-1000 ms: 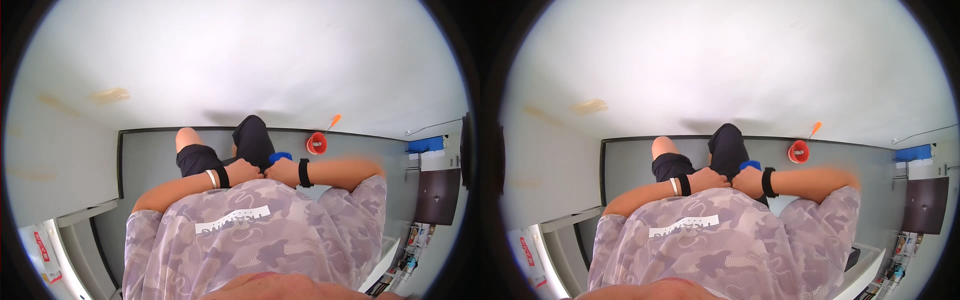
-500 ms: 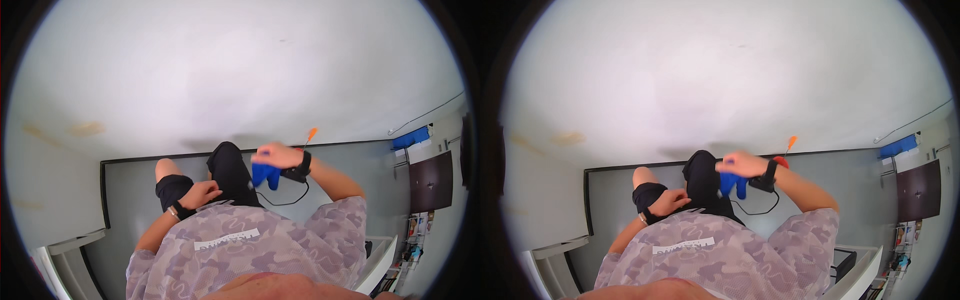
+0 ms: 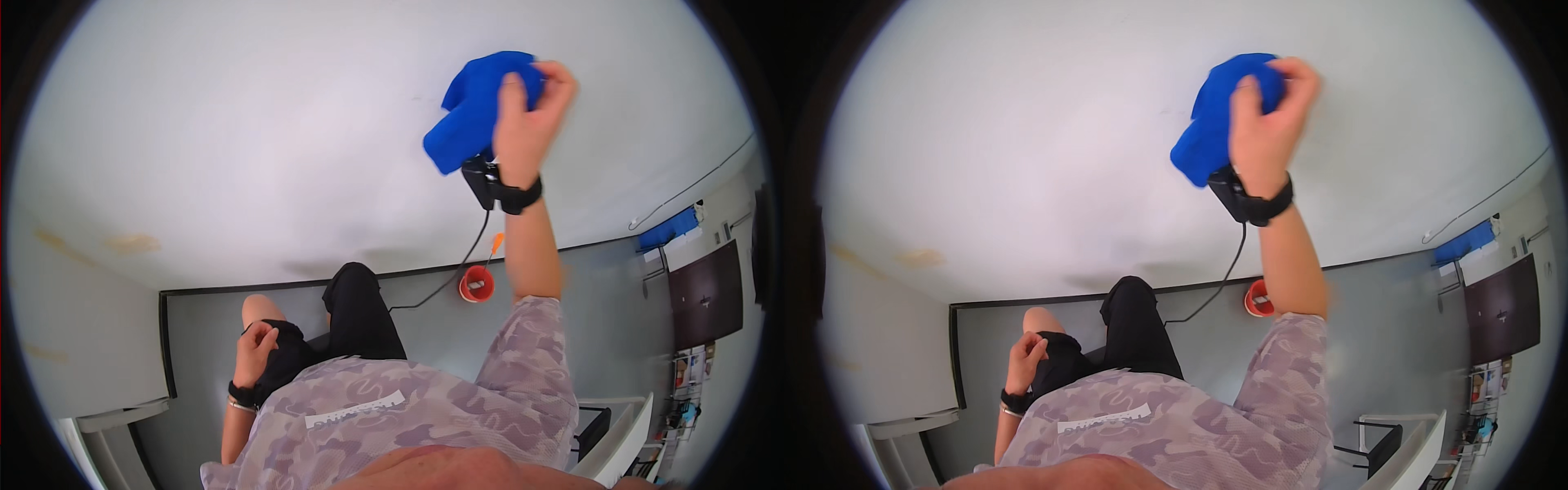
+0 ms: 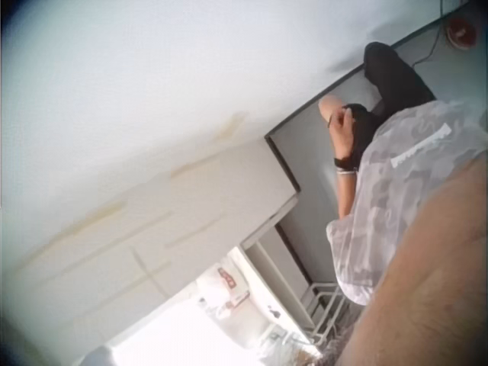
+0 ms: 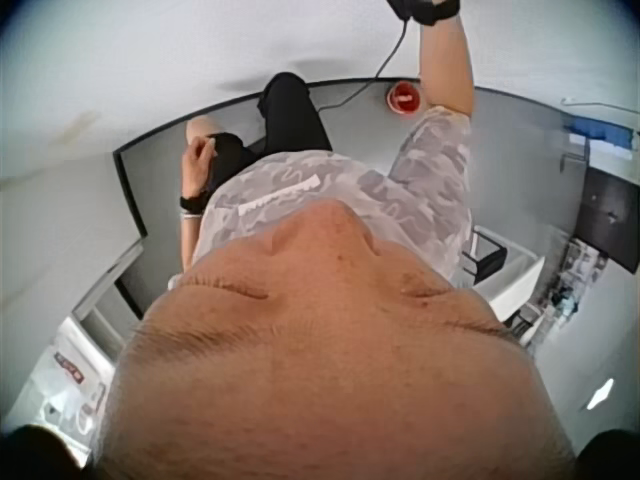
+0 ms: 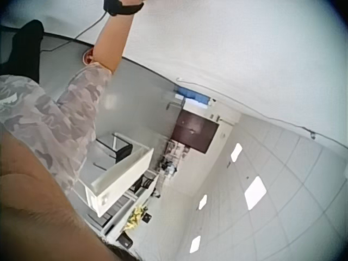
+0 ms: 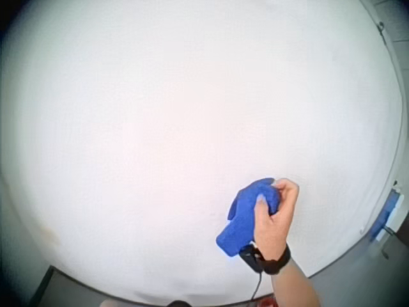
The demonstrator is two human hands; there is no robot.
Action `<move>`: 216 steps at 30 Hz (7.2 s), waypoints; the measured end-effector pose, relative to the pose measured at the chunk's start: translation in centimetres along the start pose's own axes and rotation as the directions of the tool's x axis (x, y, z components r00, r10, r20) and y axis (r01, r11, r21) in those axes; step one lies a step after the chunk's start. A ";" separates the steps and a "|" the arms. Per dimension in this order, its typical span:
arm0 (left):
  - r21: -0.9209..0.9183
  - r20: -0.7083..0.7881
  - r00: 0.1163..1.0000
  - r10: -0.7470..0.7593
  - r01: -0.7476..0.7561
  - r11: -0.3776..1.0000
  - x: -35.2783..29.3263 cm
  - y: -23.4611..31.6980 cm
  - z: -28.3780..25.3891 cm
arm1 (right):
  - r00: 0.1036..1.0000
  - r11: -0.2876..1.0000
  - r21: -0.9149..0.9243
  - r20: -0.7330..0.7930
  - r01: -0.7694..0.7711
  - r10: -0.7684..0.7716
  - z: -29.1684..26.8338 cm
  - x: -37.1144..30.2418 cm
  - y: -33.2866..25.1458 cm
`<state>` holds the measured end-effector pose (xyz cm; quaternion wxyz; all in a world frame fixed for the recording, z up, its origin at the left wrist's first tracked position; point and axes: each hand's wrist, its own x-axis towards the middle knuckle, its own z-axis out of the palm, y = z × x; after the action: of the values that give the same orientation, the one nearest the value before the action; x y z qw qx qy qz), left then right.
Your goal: Clean the wall using a blue cloth and a bucket.
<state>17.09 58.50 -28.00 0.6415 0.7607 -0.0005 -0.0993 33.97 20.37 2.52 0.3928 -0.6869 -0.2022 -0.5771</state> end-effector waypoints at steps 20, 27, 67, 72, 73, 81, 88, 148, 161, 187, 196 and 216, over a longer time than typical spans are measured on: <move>0.637 0.450 0.043 0.892 -0.716 -0.286 13.4 35.3 -0.3 | 0.972 0.957 -0.257 0.223 0.134 -0.076 0.4 -0.5 3.4; 0.514 0.585 -0.236 0.776 -0.632 -0.580 19.8 40.3 3.2 | 0.975 0.948 -0.266 0.181 0.175 -0.129 0.4 -1.9 4.7; 0.664 0.742 0.101 0.663 -0.254 -0.703 23.0 39.0 3.7 | 0.922 0.839 -0.383 0.174 0.388 -0.347 0.1 -1.3 6.9; 0.644 0.762 0.158 0.628 -0.285 -0.710 21.8 39.3 4.1 | 0.874 0.799 -0.370 0.308 0.473 -0.375 0.2 -4.2 8.3; 0.655 0.752 0.164 0.638 -0.286 -0.699 21.7 39.3 4.0 | 0.868 0.798 -0.361 0.320 0.482 -0.379 -0.1 -4.9 8.6; 0.625 0.773 0.119 0.623 -0.316 -0.714 21.8 39.4 3.6 | 0.760 0.663 -0.396 0.471 0.636 -0.448 -2.4 1.3 8.6; 0.613 0.769 0.045 0.638 -0.338 -0.715 22.4 39.1 4.4 | 0.861 0.742 -0.446 0.163 0.500 -0.482 0.3 5.0 6.8; 0.779 0.606 0.046 0.794 -0.235 -0.581 22.8 38.0 6.1 | 0.896 0.814 -0.378 0.126 0.441 -0.426 -0.7 3.2 8.5; 0.753 0.618 -0.013 0.786 -0.278 -0.597 22.5 38.8 5.7 | 0.932 0.854 -0.373 0.141 0.362 -0.334 -0.7 -0.3 9.6; 0.751 0.611 -0.007 0.791 -0.310 -0.583 22.6 39.2 5.4 | 0.917 0.842 -0.376 0.251 0.386 -0.309 -0.2 0.7 7.0; 0.742 0.608 -0.024 0.794 -0.340 -0.578 22.8 39.0 5.2 | 0.936 0.832 -0.447 0.277 0.327 -0.219 -0.5 1.2 6.1; 0.733 0.609 -0.061 0.791 -0.338 -0.590 23.2 38.5 5.1 | 0.955 0.917 -0.348 0.280 0.193 -0.095 -0.4 1.3 6.0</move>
<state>43.89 43.74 5.27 -0.0927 0.6821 -0.4556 0.5643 38.42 16.12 1.97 0.1822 -0.8007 -0.1891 -0.5384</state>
